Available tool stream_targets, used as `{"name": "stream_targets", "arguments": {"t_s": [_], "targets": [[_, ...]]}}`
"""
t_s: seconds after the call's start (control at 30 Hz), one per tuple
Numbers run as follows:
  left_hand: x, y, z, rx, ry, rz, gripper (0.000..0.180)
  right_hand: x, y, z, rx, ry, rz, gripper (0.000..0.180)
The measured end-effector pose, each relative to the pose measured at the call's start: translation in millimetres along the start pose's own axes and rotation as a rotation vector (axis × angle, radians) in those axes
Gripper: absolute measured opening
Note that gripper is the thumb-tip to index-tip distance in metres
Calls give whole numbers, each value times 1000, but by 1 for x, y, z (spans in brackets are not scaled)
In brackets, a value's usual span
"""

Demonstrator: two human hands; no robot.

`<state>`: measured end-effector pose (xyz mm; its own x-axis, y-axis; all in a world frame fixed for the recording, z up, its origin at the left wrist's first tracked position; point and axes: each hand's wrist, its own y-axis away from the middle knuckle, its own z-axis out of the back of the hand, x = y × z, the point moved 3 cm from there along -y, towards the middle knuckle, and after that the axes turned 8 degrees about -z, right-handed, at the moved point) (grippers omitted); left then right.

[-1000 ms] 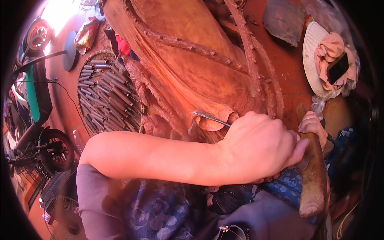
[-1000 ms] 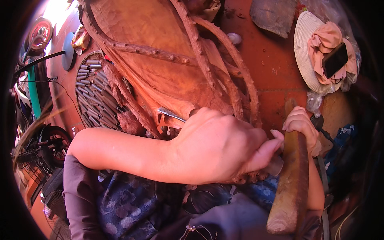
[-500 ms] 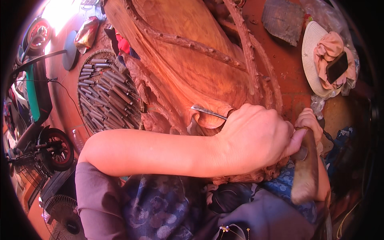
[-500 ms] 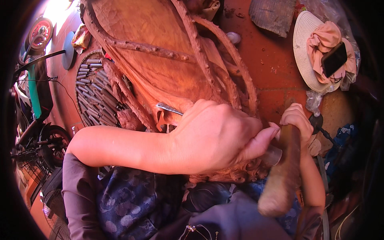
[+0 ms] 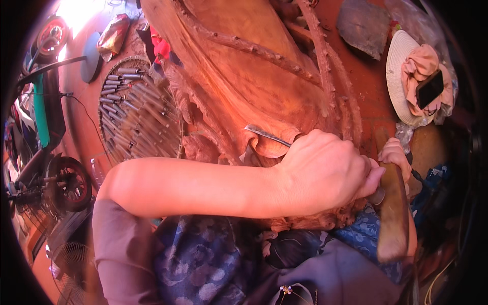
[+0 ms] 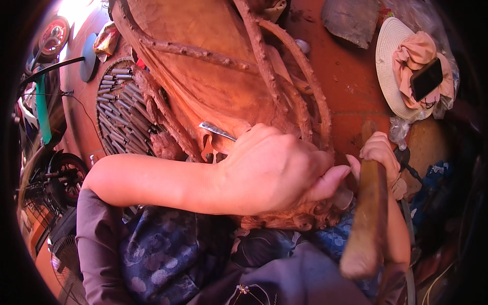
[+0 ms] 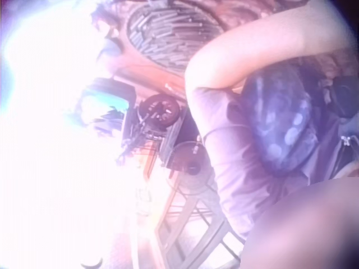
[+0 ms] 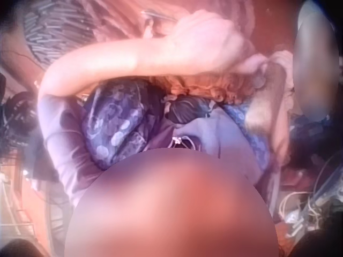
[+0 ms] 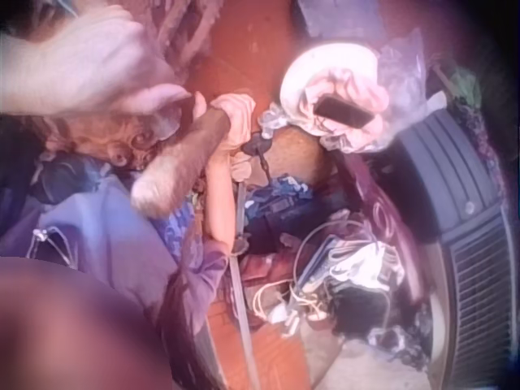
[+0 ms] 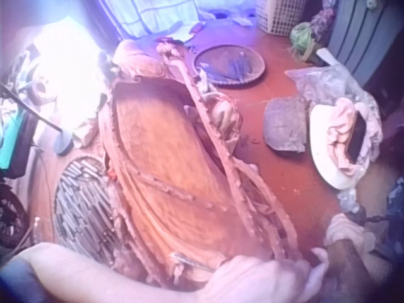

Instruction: The person carves a large wooden sculpture using a chisel and mallet. They repeatedly strike the chisel into the wood to shape and refine the surface, occasionally switching chisels from a nearby basket.

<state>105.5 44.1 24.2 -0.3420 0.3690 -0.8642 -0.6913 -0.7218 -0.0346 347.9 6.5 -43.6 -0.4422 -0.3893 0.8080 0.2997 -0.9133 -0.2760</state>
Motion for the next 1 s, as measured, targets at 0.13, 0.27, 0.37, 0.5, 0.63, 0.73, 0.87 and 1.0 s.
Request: {"name": "stream_targets", "arguments": {"t_s": [0.13, 0.27, 0.37, 0.5, 0.63, 0.73, 0.87, 1.0], "targets": [[0, 2, 2, 2, 4, -12, 49, 8, -8, -3, -7, 72, -20, 40], [0, 2, 2, -28, -15, -63, 49, 10, -9, -2, -9, 79, 8, 40], [3, 5, -1, -13, -42, -59, 49, 12, -8, -1, 61, 213, -27, 40], [3, 11, 3, -84, -70, -161, 49, 20, -12, 2, 14, 94, 58, 38], [-7, 5, 6, -8, -191, -240, 48, 16, -15, -2, 110, 315, -76, 38], [-22, 5, 9, -40, -80, -226, 48, 13, -10, 1, 52, 104, -67, 38], [-21, 6, -2, -28, -6, -121, 47, 12, -16, 4, 49, 58, -85, 38], [-15, 0, -2, -70, 19, -97, 45, 7, -10, 5, 24, 15, -68, 39]]}}
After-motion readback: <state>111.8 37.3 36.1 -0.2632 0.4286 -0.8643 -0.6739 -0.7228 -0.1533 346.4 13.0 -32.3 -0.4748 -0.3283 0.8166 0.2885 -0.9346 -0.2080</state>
